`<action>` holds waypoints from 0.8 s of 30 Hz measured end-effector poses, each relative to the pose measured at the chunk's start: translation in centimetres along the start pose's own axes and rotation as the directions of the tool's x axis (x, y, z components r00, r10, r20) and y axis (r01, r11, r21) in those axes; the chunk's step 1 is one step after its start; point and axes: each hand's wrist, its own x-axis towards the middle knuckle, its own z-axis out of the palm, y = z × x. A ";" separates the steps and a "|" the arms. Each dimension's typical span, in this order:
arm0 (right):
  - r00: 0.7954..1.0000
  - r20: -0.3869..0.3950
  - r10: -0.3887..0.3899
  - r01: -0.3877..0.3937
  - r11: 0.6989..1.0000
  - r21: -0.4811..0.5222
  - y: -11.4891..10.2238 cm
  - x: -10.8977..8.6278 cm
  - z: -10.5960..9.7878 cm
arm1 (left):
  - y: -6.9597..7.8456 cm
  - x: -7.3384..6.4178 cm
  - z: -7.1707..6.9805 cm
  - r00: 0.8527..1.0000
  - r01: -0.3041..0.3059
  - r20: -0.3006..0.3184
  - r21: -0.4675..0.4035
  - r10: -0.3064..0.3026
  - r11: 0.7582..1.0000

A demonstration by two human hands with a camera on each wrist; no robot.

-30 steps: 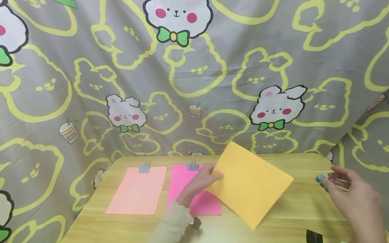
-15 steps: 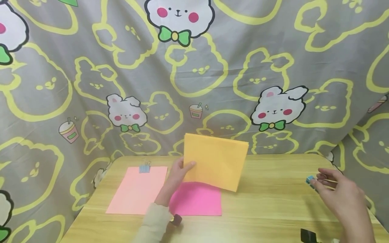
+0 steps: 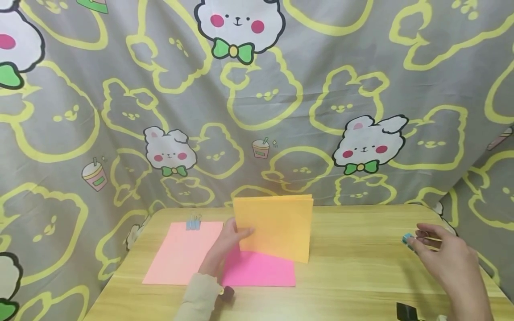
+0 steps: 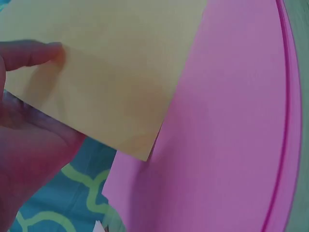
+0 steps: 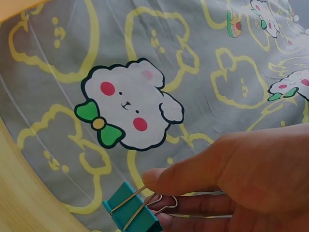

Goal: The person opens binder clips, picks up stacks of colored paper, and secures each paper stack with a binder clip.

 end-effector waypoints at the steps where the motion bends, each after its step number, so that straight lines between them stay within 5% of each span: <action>1: 1.000 0.001 0.001 -0.001 1.000 0.000 0.0 0.0 0.0 | 0.0 -0.1 -0.1 1.000 0.007 0.011 0.020 -0.007 1.000; 10: 0.999 0.048 0.004 -0.004 1.000 -0.008 -0.4 -0.2 0.0 | 1.0 -0.6 0.2 0.997 0.042 0.060 0.098 -0.048 0.994; 19: 0.997 0.077 -0.008 0.008 1.000 0.007 -0.4 -0.2 0.3 | 1.2 -0.5 -0.1 0.996 0.069 -0.054 0.058 -0.066 0.996; 24: 0.997 0.082 -0.014 0.012 1.000 0.018 -0.3 0.0 0.5 | 0.7 -0.6 -0.5 0.993 0.114 -0.046 0.054 -0.111 0.992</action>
